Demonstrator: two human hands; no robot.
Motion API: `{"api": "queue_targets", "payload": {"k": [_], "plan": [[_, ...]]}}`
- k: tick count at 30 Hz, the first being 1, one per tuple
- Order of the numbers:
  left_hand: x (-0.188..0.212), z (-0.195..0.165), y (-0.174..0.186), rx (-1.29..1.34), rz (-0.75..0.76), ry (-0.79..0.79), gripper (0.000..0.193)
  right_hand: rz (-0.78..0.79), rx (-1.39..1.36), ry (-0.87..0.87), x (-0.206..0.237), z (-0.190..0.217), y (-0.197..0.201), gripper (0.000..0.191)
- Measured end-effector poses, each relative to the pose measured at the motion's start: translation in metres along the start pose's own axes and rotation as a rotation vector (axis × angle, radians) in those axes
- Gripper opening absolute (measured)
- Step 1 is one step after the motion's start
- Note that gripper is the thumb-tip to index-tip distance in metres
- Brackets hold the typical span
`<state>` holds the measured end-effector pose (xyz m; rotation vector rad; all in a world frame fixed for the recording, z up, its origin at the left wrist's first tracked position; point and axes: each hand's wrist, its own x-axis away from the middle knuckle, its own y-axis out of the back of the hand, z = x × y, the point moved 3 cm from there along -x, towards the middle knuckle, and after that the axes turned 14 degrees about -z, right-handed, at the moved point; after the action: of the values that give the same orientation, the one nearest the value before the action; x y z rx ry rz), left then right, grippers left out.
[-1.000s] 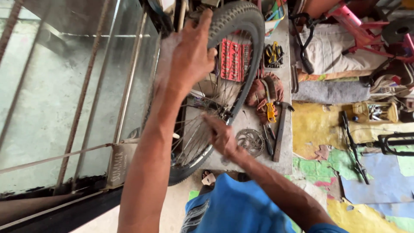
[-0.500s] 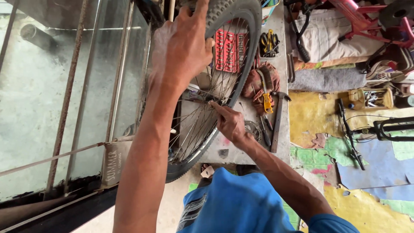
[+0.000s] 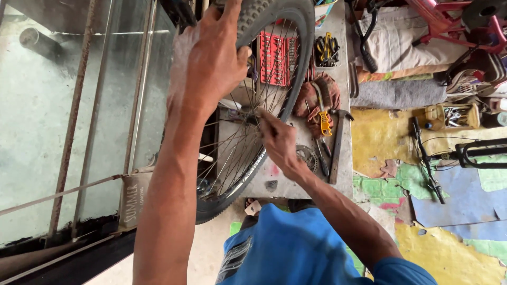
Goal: The person uses a yellow spoke wrench to tighten the spokes on a bicycle wheel mounted on a workbench. They rotate the wheel and adjust multiple spokes in sequence, then briefly use a hammer to tap the rim before resuming spoke adjustments.
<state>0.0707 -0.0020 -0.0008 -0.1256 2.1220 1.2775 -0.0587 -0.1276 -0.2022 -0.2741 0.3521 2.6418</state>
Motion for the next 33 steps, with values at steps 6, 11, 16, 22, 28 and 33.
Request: {"api": "queue_targets", "payload": {"k": [6, 11, 16, 22, 28, 33], "plan": [[0.008, 0.009, -0.005, 0.048, -0.028, 0.003, 0.096, 0.085, 0.206, -0.017, -0.01, 0.003, -0.014, 0.03], [0.011, 0.009, -0.008, 0.024, -0.042, 0.016, 0.098, 0.009, -0.018, 0.017, -0.005, 0.013, -0.013, 0.032], [0.012, 0.013, -0.012, 0.021, -0.017, 0.018, 0.098, 0.021, 0.051, -0.05, -0.005, 0.01, -0.018, 0.03], [-0.001, -0.006, 0.003, 0.005, 0.009, 0.015, 0.094, 0.046, 0.063, -0.12, -0.01, 0.006, -0.016, 0.028], [0.001, -0.009, 0.008, -0.033, -0.075, -0.072, 0.097, 0.071, 0.093, -0.178, -0.011, 0.0, -0.016, 0.027], [0.004, 0.002, -0.014, -0.011, -0.033, -0.038, 0.097, 0.021, 0.067, -0.089, -0.008, 0.008, -0.014, 0.027]]}}
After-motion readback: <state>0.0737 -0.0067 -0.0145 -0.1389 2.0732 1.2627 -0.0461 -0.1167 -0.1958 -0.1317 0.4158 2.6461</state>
